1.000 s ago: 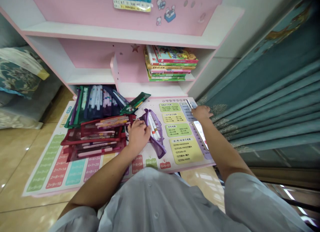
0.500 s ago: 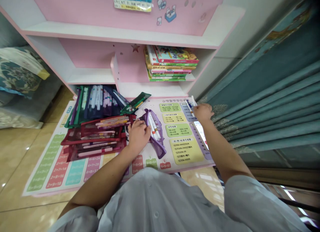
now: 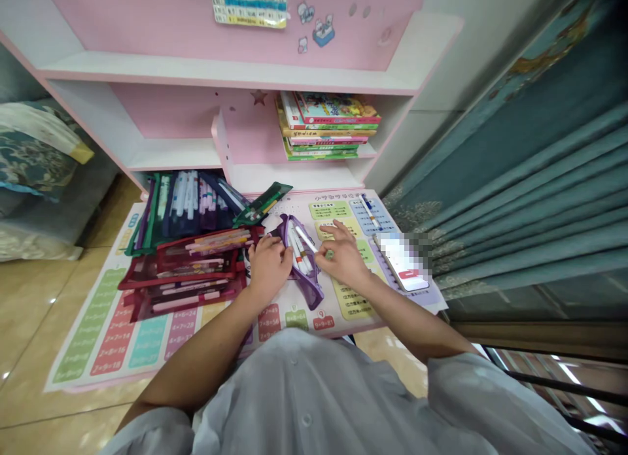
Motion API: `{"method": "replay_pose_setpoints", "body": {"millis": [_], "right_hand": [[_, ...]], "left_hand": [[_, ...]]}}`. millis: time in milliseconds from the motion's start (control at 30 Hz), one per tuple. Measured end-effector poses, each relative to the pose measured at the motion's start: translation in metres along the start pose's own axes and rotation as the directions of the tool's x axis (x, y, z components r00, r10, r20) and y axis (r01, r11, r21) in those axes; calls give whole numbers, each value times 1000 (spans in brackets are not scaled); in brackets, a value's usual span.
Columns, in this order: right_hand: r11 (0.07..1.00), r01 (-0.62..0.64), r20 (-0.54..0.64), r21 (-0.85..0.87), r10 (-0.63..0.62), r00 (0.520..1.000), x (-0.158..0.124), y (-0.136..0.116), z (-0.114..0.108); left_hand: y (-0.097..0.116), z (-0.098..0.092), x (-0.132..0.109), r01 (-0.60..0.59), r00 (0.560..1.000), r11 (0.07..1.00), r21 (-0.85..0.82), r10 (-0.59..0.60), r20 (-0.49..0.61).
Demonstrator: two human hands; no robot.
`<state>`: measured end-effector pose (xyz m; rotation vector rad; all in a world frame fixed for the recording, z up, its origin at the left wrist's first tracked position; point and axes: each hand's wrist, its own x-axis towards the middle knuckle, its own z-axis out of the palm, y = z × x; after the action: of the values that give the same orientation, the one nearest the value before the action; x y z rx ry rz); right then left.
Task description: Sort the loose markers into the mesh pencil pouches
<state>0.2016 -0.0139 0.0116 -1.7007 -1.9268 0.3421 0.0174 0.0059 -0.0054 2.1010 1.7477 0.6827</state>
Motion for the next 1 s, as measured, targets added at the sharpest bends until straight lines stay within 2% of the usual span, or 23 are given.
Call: {"method": "replay_pose_setpoints", "body": {"millis": [300,500,633,733,800,900,1000], "right_hand": [[995,-4,95,-101,14,995,16,-13,25],[986,2,139,-164,21,990,18,-19,26],[995,38,86,-98,-30,996,17,-14,20],[996,26,-22,-80,-28,999,27,9,8],[991,-45,-100,-125,33,994,41,37,-3],[928,-290,-199,-232,247,948,64,89,-20],[804,-510,-184,-304,476,860,80,133,-33]], "left_hand": [[-6,5,0,-21,1000,1000,1,21,-17],[-6,5,0,-22,1000,1000,0,22,-12],[-6,4,0,-26,1000,1000,-2,26,-14],[-6,5,0,-25,1000,1000,-2,25,-10],[-6,6,0,-22,1000,1000,-1,22,-6],[-6,7,0,-13,1000,1000,-5,13,-6],[-7,7,0,-13,1000,1000,-7,13,-3]]}}
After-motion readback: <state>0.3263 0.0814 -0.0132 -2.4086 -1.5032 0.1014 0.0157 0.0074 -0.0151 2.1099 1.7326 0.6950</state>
